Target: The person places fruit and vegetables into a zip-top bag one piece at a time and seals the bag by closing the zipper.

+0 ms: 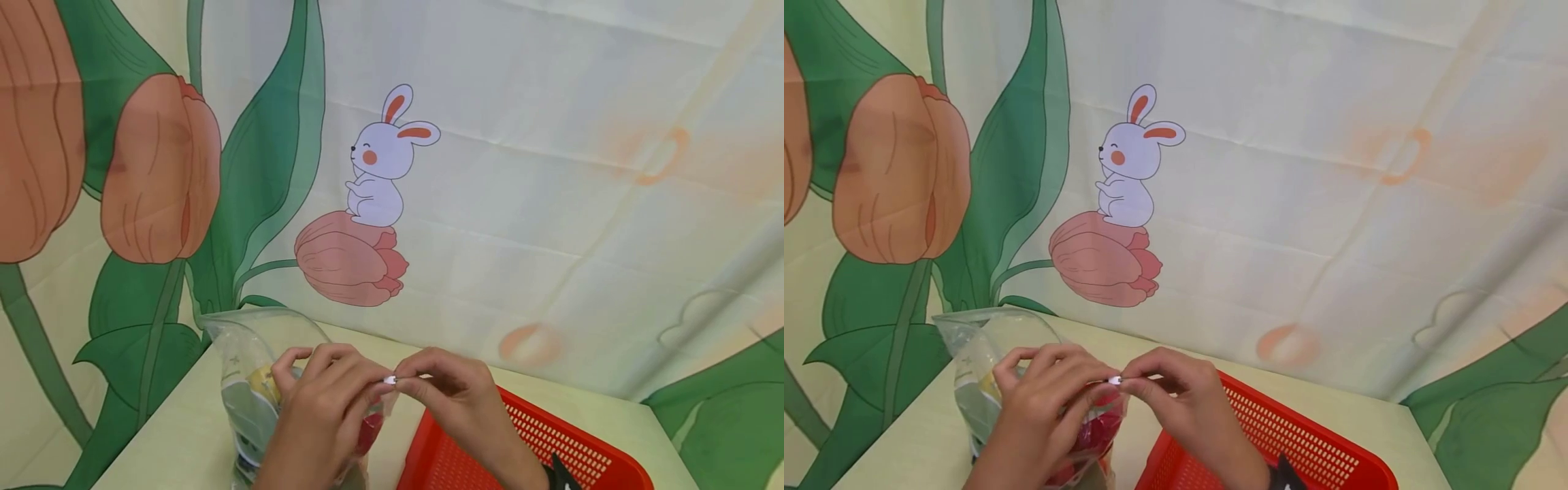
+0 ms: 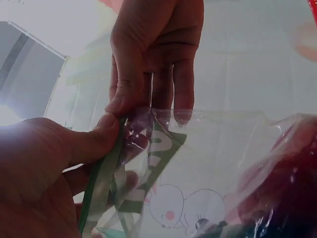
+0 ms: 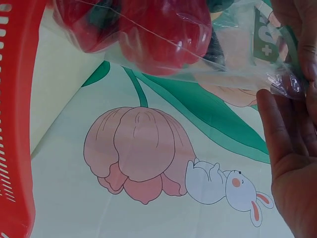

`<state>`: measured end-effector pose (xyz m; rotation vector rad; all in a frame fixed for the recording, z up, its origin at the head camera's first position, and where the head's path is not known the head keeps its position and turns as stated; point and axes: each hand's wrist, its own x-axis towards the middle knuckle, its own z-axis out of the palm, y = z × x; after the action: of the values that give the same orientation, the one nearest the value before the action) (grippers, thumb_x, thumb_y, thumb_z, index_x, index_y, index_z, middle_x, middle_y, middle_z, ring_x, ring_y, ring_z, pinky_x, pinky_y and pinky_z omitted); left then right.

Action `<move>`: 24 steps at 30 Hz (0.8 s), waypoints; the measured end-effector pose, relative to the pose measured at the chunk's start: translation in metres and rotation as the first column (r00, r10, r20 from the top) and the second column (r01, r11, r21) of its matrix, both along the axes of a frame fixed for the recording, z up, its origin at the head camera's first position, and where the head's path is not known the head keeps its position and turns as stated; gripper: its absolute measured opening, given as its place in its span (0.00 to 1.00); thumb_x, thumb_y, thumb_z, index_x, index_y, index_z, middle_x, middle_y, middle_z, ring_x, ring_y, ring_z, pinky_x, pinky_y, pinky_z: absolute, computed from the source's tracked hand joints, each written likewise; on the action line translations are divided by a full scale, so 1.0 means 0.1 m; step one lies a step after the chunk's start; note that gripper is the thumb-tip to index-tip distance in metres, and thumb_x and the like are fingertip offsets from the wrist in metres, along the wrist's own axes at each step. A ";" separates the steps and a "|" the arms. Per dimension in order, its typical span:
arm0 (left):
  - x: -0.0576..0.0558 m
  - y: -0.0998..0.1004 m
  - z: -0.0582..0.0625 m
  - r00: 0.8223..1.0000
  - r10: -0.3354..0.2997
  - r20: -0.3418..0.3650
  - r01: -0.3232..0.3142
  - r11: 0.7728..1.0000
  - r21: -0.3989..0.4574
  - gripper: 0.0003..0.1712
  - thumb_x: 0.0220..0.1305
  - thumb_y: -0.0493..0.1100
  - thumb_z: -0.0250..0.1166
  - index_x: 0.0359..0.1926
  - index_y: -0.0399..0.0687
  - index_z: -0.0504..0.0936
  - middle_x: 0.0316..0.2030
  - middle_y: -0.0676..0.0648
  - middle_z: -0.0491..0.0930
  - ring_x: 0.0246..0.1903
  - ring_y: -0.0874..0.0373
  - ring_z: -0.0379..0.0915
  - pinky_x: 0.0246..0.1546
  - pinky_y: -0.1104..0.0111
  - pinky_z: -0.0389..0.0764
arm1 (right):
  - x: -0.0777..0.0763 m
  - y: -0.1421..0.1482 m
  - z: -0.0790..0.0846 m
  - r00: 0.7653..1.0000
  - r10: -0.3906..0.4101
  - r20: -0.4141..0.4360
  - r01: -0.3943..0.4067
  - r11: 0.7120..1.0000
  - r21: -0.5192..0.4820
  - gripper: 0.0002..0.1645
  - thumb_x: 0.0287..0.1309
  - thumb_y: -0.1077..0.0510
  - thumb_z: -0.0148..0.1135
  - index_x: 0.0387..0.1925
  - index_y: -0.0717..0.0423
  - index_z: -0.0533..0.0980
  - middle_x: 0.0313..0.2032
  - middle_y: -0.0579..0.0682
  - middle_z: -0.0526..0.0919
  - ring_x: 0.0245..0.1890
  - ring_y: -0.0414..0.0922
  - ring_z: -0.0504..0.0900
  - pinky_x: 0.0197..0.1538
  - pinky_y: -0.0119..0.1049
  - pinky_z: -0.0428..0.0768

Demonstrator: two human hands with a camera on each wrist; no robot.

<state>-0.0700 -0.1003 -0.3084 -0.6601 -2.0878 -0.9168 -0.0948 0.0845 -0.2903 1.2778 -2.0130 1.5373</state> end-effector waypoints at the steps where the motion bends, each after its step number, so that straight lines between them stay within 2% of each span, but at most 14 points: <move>1: -0.01 -0.02 0.00 1.000 0.007 -0.011 -0.007 1.000 -0.007 0.07 0.54 0.48 0.65 0.36 0.65 0.81 0.33 0.64 0.78 0.45 0.64 0.65 0.47 0.51 0.49 | 0.01 -0.01 0.01 1.000 -0.017 -0.003 0.017 1.000 0.001 0.13 0.48 0.75 0.59 0.35 0.58 0.76 0.31 0.52 0.81 0.30 0.44 0.80 0.31 0.36 0.80; 4: -0.05 -0.09 0.01 0.998 0.045 -0.041 -0.046 0.999 -0.024 0.08 0.53 0.49 0.66 0.36 0.63 0.82 0.35 0.62 0.79 0.46 0.62 0.65 0.42 0.52 0.48 | 0.04 -0.01 0.04 0.992 -0.115 -0.055 0.117 0.993 0.033 0.12 0.49 0.73 0.60 0.34 0.56 0.76 0.30 0.49 0.79 0.28 0.40 0.79 0.31 0.33 0.80; 6: -0.06 -0.13 0.02 0.994 0.072 -0.077 -0.073 0.997 -0.015 0.07 0.51 0.48 0.67 0.35 0.61 0.83 0.34 0.61 0.79 0.46 0.61 0.66 0.40 0.51 0.47 | 0.05 0.00 0.05 0.975 -0.177 -0.137 0.188 0.980 0.071 0.12 0.49 0.71 0.61 0.34 0.54 0.74 0.28 0.46 0.77 0.27 0.37 0.76 0.31 0.28 0.78; 8: -0.07 -0.17 0.02 0.991 0.091 -0.096 -0.092 0.996 -0.007 0.08 0.50 0.46 0.68 0.34 0.61 0.83 0.34 0.60 0.79 0.45 0.61 0.66 0.39 0.51 0.46 | 0.04 0.02 0.05 0.948 -0.216 -0.234 0.248 0.962 0.117 0.11 0.50 0.69 0.61 0.34 0.53 0.73 0.27 0.43 0.75 0.26 0.33 0.73 0.31 0.23 0.74; 10: -0.08 -0.20 0.03 0.990 0.098 -0.099 -0.099 0.995 -0.007 0.08 0.50 0.45 0.68 0.34 0.61 0.83 0.34 0.61 0.78 0.44 0.62 0.66 0.38 0.52 0.45 | 0.01 0.05 0.02 0.920 -0.216 -0.327 0.275 0.950 0.148 0.09 0.52 0.68 0.60 0.33 0.53 0.73 0.26 0.41 0.72 0.27 0.31 0.69 0.30 0.19 0.69; 13: -0.08 -0.25 0.04 0.992 0.104 -0.066 -0.105 0.994 -0.012 0.08 0.50 0.46 0.68 0.35 0.63 0.83 0.33 0.61 0.78 0.43 0.64 0.66 0.37 0.53 0.45 | -0.04 0.09 -0.04 0.893 -0.202 -0.402 0.295 0.938 0.184 0.04 0.56 0.65 0.57 0.32 0.53 0.72 0.26 0.39 0.69 0.27 0.30 0.66 0.30 0.16 0.64; 18: -0.10 -0.32 0.03 0.995 0.099 -0.020 -0.099 0.995 -0.005 0.10 0.50 0.47 0.69 0.36 0.64 0.83 0.32 0.63 0.77 0.42 0.66 0.65 0.38 0.55 0.46 | -0.09 0.13 -0.07 0.874 -0.186 -0.449 0.302 0.932 0.201 0.02 0.59 0.62 0.54 0.31 0.53 0.72 0.26 0.39 0.67 0.27 0.30 0.65 0.30 0.15 0.62; 24: -0.15 -0.38 0.02 0.998 0.057 0.006 -0.057 0.998 0.012 0.14 0.45 0.43 0.71 0.37 0.62 0.84 0.31 0.63 0.78 0.39 0.67 0.65 0.38 0.57 0.47 | -0.09 0.15 -0.05 0.877 -0.181 -0.445 0.294 0.935 0.198 0.05 0.55 0.66 0.57 0.33 0.53 0.73 0.26 0.40 0.68 0.27 0.30 0.65 0.30 0.15 0.63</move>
<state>-0.0847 -0.1381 -0.3067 -0.5890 -2.0937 -0.9002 -0.1036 0.0997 -0.2954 1.2597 -2.0281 0.8157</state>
